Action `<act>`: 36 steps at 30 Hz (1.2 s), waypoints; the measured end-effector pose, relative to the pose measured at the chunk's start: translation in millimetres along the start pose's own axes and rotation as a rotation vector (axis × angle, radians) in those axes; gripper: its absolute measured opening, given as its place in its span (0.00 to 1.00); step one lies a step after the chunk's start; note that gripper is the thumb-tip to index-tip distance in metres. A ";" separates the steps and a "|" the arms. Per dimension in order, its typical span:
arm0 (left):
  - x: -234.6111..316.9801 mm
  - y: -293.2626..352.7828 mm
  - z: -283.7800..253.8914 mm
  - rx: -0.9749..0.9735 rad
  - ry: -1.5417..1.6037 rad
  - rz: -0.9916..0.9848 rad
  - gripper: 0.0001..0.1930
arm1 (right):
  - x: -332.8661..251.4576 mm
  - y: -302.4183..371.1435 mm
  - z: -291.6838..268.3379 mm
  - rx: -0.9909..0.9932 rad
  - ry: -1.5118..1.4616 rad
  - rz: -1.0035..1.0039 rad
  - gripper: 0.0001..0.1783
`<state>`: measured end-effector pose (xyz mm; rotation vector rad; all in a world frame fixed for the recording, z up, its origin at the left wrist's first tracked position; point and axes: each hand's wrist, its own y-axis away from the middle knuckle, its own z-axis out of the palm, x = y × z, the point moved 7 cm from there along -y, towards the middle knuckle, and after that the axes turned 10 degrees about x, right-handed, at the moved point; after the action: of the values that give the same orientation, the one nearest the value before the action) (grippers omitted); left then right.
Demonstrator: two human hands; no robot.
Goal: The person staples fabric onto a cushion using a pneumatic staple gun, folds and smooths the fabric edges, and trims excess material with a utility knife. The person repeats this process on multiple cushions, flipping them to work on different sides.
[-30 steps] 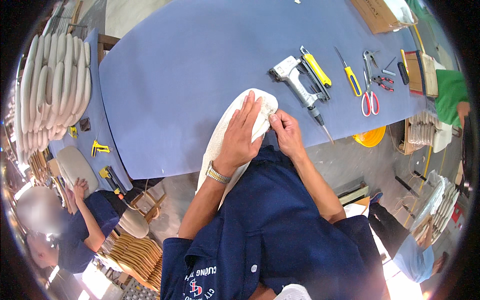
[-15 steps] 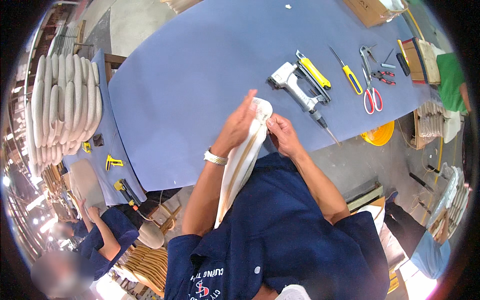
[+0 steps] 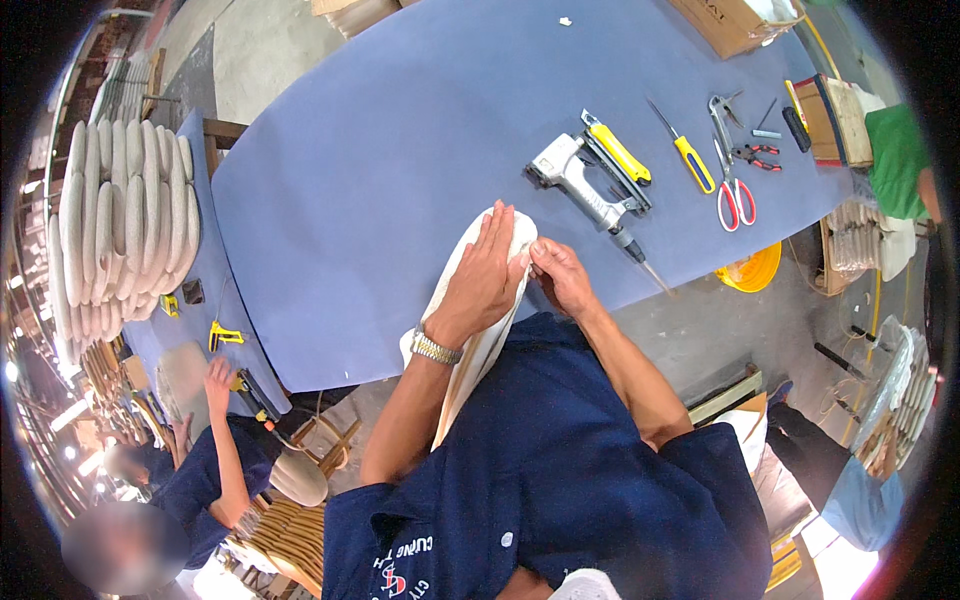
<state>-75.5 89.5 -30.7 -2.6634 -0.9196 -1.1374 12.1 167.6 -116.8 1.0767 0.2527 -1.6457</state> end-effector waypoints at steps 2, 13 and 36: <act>6.3 2.0 -3.5 -0.017 -0.050 0.001 0.38 | -1.4 -2.1 -2.3 -0.014 0.083 -0.028 0.22; 15.3 14.6 -4.0 0.185 -0.271 -0.047 0.41 | -55.5 -20.3 -7.5 -0.140 0.706 -0.223 0.19; 11.4 19.1 -3.9 0.262 -0.265 -0.121 0.37 | -144.0 57.4 31.5 -0.084 0.934 -0.545 0.36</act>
<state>-60.9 78.4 -17.6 -2.6067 -1.1950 -0.6350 43.3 221.1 28.8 1.7562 1.3014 -1.4373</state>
